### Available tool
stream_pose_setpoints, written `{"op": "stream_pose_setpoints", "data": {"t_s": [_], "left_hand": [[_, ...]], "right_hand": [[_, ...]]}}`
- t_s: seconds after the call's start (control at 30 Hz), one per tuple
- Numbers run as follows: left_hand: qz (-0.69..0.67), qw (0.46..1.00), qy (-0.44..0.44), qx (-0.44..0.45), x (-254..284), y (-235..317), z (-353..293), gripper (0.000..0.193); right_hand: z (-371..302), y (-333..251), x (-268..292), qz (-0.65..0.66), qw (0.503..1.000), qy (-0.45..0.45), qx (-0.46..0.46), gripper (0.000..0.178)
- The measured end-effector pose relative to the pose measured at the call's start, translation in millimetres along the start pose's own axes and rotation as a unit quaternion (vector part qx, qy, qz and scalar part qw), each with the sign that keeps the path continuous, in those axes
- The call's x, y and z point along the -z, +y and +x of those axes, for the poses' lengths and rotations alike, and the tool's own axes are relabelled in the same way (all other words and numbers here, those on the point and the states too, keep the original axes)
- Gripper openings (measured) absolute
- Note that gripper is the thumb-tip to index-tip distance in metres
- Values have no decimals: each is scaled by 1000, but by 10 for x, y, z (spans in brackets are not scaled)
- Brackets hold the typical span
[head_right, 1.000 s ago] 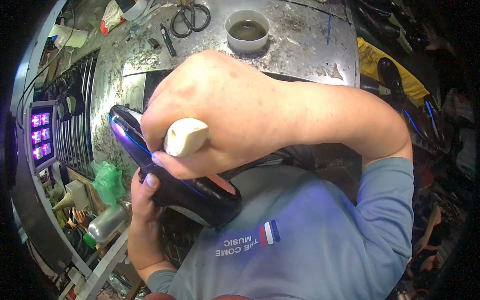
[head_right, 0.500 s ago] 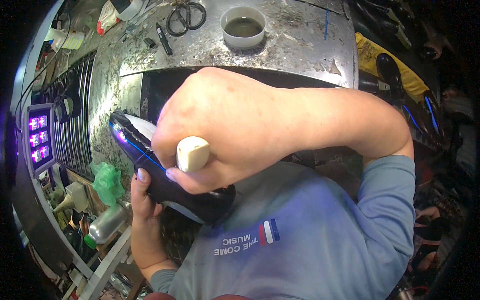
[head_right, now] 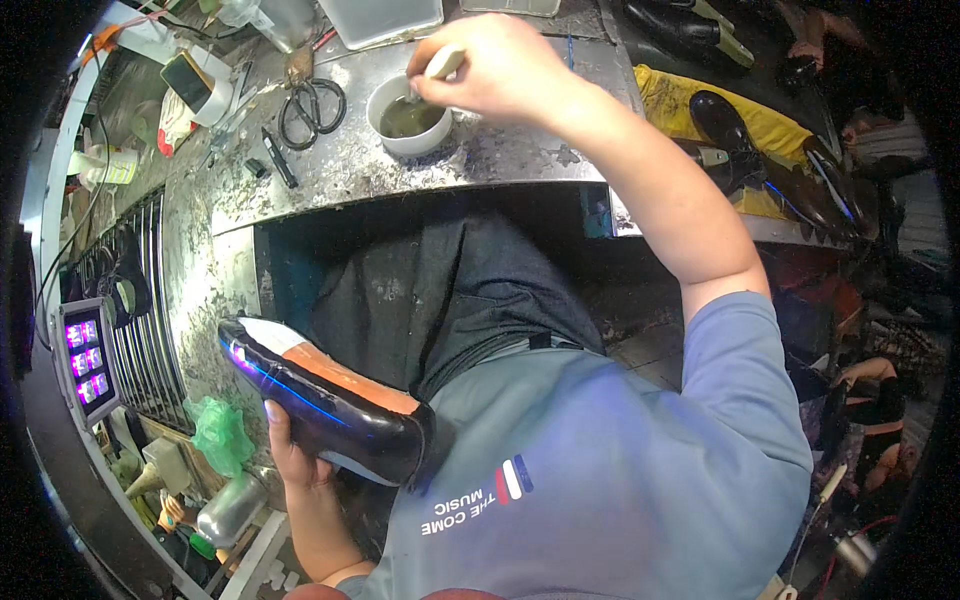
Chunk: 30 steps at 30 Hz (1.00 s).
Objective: The person repeatedly dips a brush into a small cup of dark liquid and applies it to the sole and edges of several black shoes. They handle each shoe one at a time, rotating it to cover different areas, then place it aside and pick up the next shoe.
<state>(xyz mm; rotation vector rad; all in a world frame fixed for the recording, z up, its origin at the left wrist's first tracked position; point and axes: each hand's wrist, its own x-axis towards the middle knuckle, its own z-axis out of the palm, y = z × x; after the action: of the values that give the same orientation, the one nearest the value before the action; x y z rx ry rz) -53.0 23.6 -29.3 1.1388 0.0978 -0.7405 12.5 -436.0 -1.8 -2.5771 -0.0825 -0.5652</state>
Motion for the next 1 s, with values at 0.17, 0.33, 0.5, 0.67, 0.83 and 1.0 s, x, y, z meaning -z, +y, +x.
{"op": "stream_pose_setpoints", "data": {"t_s": [0.17, 0.33, 0.5, 0.67, 0.83, 1.0], "left_hand": [[-17, 1000, 16, -5, -83, 6, 7, 62], [-9, 1000, 20, -17, -103, 25, -11, 62], [1, 1000, 27, -7, -112, 59, 1, 62], [9, 1000, 25, -15, -154, 68, -15, 63], [25, 1000, 12, -15, -78, 82, -40, 63], [28, 999, 23, -5, -91, 92, -50, 62]], "right_hand": [[3, 142, -387, -100, 993, -65, 13, 24], [29, -64, -130, -24, 994, 77, 79, 18], [-68, -1, -237, -17, 994, 83, 74, 17], [-131, -39, -231, 75, 994, 68, 48, 22], [-133, -71, -153, 23, 1000, -6, 19, 21], [-107, -439, -31, 281, 959, -41, -11, 22]]}}
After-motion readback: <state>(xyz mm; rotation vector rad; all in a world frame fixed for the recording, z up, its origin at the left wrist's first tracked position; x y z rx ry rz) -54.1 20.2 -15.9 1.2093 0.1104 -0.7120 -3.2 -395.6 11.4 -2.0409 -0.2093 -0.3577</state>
